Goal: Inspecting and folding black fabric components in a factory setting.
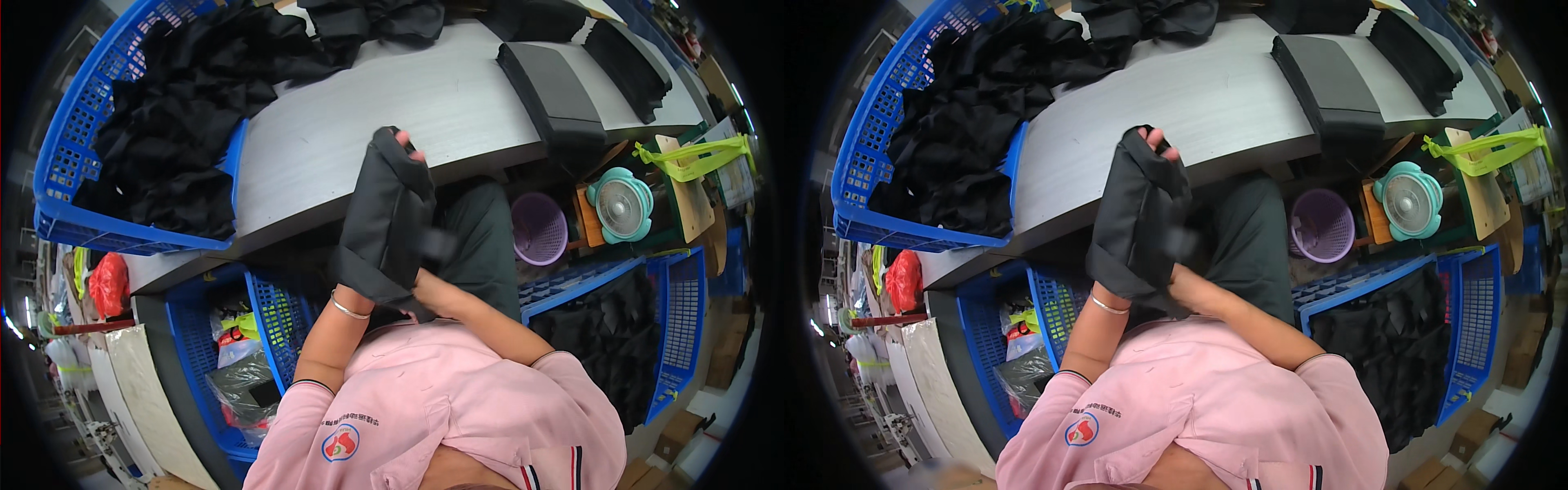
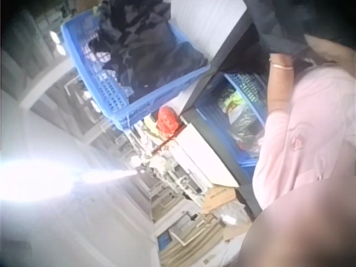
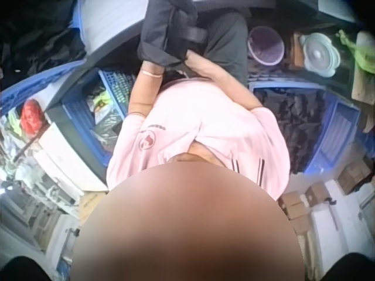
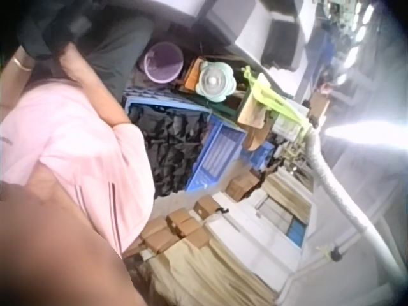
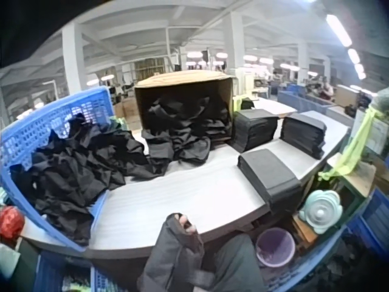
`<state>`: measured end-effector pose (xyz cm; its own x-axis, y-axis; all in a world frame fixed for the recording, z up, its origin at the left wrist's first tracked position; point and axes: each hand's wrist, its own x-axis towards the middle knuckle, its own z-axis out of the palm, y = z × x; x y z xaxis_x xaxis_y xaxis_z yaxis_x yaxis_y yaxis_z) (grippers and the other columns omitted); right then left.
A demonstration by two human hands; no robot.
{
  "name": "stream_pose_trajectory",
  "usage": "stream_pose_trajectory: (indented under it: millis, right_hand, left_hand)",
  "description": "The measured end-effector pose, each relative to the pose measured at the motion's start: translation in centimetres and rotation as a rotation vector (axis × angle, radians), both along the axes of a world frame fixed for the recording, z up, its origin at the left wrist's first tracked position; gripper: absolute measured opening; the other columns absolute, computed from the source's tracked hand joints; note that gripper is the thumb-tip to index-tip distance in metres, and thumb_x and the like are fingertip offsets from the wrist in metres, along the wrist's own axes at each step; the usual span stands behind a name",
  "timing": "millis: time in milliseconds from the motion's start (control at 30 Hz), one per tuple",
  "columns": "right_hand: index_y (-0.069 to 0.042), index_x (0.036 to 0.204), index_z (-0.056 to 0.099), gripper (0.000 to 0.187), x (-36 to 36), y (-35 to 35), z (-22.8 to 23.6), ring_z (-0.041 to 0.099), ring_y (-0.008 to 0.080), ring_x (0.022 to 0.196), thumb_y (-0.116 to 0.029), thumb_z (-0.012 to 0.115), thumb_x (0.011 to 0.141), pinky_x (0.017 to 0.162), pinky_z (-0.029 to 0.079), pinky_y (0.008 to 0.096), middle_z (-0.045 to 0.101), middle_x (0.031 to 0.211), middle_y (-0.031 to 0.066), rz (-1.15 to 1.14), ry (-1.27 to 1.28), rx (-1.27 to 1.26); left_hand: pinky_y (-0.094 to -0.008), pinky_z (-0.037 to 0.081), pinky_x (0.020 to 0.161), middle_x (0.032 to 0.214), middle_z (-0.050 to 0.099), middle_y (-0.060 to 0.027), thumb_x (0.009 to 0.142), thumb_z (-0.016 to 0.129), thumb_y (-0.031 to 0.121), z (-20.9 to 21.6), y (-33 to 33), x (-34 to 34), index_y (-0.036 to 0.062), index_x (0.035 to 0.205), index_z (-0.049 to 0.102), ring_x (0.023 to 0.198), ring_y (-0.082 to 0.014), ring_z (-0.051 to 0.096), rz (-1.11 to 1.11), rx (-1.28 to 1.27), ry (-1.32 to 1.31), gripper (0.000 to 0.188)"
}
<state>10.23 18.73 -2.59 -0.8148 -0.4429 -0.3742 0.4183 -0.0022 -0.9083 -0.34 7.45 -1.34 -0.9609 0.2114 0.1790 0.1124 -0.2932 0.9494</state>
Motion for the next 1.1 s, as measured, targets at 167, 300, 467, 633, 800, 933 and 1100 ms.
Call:
stream_pose_trajectory:
  millis: [167, 300, 467, 633, 800, 933, 1100]
  right_hand:
    - [0.001, 0.107, 0.066, 0.014, -1.5, 4.2, 1.5, 0.064, 0.0125, 0.069, -0.004, 0.059, 0.096, 0.064, 0.051, 0.0257, 0.068, 0.085, 0.0083, -0.623, 0.556, 0.537]
    - [-0.002, 0.104, 0.066, 0.025, -4.3, 4.9, 4.2, 0.068, 0.0284, 0.084, -0.002, 0.076, 0.081, 0.075, 0.053, 0.0352, 0.067, 0.095, 0.0127, -0.764, 1.088, 0.687]
    - [-0.001, 0.102, 0.067, 0.026, -7.3, 3.3, 4.5, 0.065, 0.0318, 0.09, -0.001, 0.076, 0.078, 0.084, 0.05, 0.0382, 0.068, 0.099, 0.0119, -0.636, 1.348, 0.932]
    - [0.001, 0.109, 0.069, 0.02, -6.8, 7.1, 4.5, 0.066, 0.0142, 0.092, -0.004, 0.069, 0.09, 0.087, 0.049, 0.0277, 0.072, 0.101, 0.004, -0.532, 0.379, -0.134]
    - [0.001, 0.111, 0.068, 0.018, -6.8, 9.4, 4.9, 0.066, 0.0099, 0.094, -0.01, 0.064, 0.097, 0.091, 0.049, 0.0255, 0.072, 0.101, 0.0044, -0.534, 0.267, -0.553]
    - [-0.002, 0.108, 0.065, 0.015, -7.0, 8.0, 5.5, 0.066, 0.0101, 0.092, -0.015, 0.06, 0.1, 0.089, 0.051, 0.0268, 0.07, 0.099, 0.003, -0.499, 0.084, -0.757]
    - [-0.002, 0.117, 0.062, 0.023, -9.7, 7.9, 7.2, 0.065, 0.0107, 0.092, -0.019, 0.057, 0.103, 0.086, 0.052, 0.0262, 0.07, 0.102, 0.0038, -0.486, 0.185, -0.726]
  left_hand:
    - [-0.0277, 0.04, 0.105, 0.124, 0.053, -0.0103, 0.096, 0.06, 0.013, 2.1, 0.1, -0.7, 0.0032, 0.133, 0.048, 0.117, -0.0191, 0.053, 0.059, 0.354, -0.124, 0.04]
    - [-0.0261, 0.04, 0.105, 0.12, 0.052, -0.0071, 0.099, 0.058, 0.016, 2.5, 1.5, -0.3, 0.0048, 0.135, 0.044, 0.114, -0.0169, 0.053, -0.058, 0.661, -0.274, 0.039]
    - [-0.0319, 0.042, 0.108, 0.123, 0.052, -0.0065, 0.105, 0.048, 0.013, 1.7, 3.2, 0.7, 0.0038, 0.137, 0.043, 0.11, -0.0167, 0.053, 0.042, -0.227, 0.253, 0.033]
    - [-0.0325, 0.041, 0.109, 0.126, 0.051, -0.0071, 0.105, 0.048, 0.014, -0.1, -1.6, 2.3, 0.0039, 0.138, 0.043, 0.113, -0.0177, 0.052, -0.081, 0.004, -0.035, 0.035]
    - [-0.0331, 0.04, 0.11, 0.129, 0.05, -0.0077, 0.105, 0.047, 0.015, -1.6, -4.5, 2.3, 0.004, 0.14, 0.042, 0.116, -0.0186, 0.051, -0.124, 0.106, -0.13, 0.037]
    - [-0.0336, 0.039, 0.111, 0.132, 0.049, -0.0083, 0.105, 0.047, 0.016, -1.9, -4.6, 2.7, 0.004, 0.141, 0.041, 0.118, -0.0194, 0.051, -0.185, 0.12, -0.169, 0.038]
    - [-0.0342, 0.038, 0.112, 0.135, 0.048, -0.0089, 0.106, 0.046, 0.017, -2.1, -3.3, 4.1, 0.0041, 0.143, 0.041, 0.121, -0.0204, 0.05, -0.234, 0.145, -0.237, 0.04]
